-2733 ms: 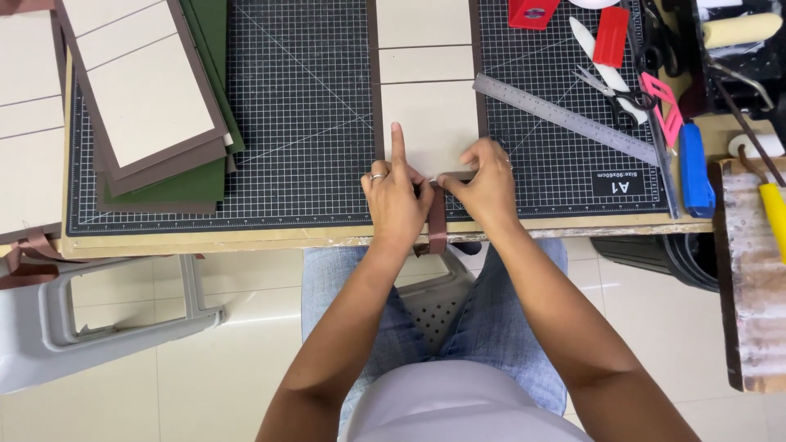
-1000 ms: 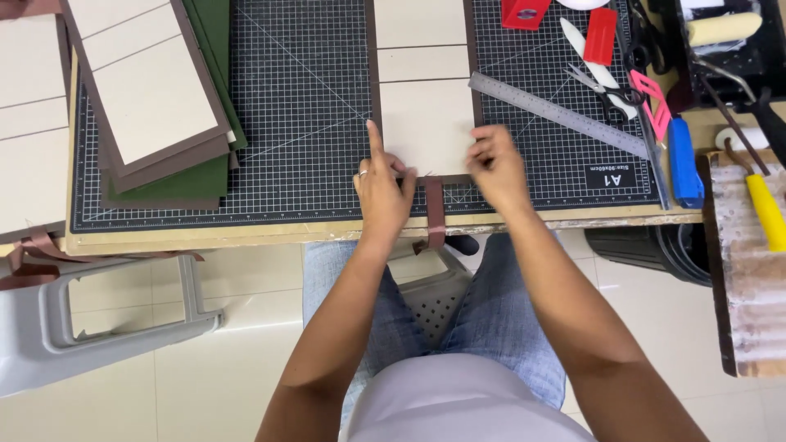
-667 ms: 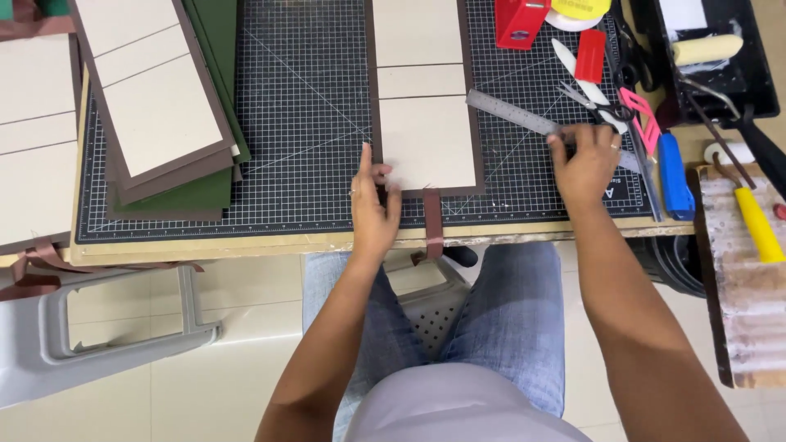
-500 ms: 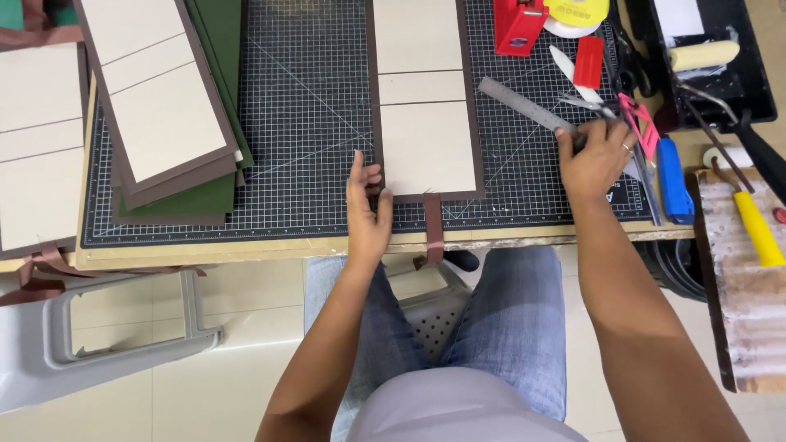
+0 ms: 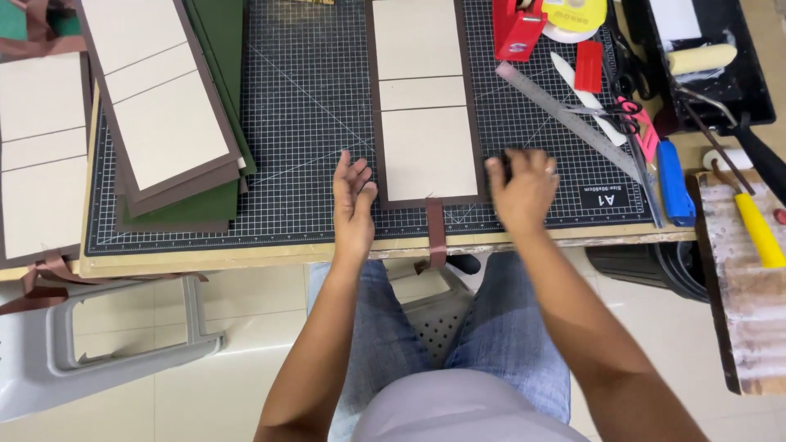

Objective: Measuring and attaching ribbons to cardboard panels to assemble craft units.

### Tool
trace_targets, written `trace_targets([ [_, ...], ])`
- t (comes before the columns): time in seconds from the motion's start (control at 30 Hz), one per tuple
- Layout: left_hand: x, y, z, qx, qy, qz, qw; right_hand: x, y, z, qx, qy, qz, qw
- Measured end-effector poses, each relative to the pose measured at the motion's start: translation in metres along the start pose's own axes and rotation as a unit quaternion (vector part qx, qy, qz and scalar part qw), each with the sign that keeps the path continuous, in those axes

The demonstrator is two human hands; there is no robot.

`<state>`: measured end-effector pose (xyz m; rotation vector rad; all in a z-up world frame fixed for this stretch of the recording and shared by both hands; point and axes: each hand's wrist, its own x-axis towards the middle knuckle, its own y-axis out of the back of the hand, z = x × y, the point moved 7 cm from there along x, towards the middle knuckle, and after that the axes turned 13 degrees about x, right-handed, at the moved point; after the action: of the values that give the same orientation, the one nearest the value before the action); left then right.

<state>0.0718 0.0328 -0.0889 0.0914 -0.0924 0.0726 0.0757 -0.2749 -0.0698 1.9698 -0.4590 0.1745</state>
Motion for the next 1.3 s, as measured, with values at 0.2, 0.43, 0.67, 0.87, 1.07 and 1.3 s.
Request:
trace_targets([
  [0.2, 0.003, -0.001, 0.004, 0.016, 0.04, 0.001, 0.999, -0.007, -0.03, -0.018, 0.119, -0.137, -0.087, 0.98],
  [0.43, 0.003, 0.006, -0.019, -0.044, 0.106, 0.09, 0.989, -0.006, -0.021, -0.03, 0.587, -0.36, -0.165, 0.706],
  [0.67, -0.019, 0.045, -0.012, 0.006, 0.063, 0.26, 0.964, -0.061, 0.008, -0.065, 0.589, -0.302, -0.136, 0.737],
  [0.87, -0.033, 0.088, 0.038, 0.021, -0.021, 0.194, 0.981, -0.002, 0.088, -0.133, 0.376, 0.143, -0.064, 0.913],
  [1.07, -0.046, 0.109, 0.104, 0.016, -0.044, 0.059, 0.997, 0.017, 0.07, -0.242, 0.23, 0.397, -0.328, 0.825],
  [1.3, -0.043, 0.106, 0.115, 0.041, 0.012, -0.122, 0.992, -0.03, 0.045, -0.234, 0.269, 0.174, -0.697, 0.642],
])
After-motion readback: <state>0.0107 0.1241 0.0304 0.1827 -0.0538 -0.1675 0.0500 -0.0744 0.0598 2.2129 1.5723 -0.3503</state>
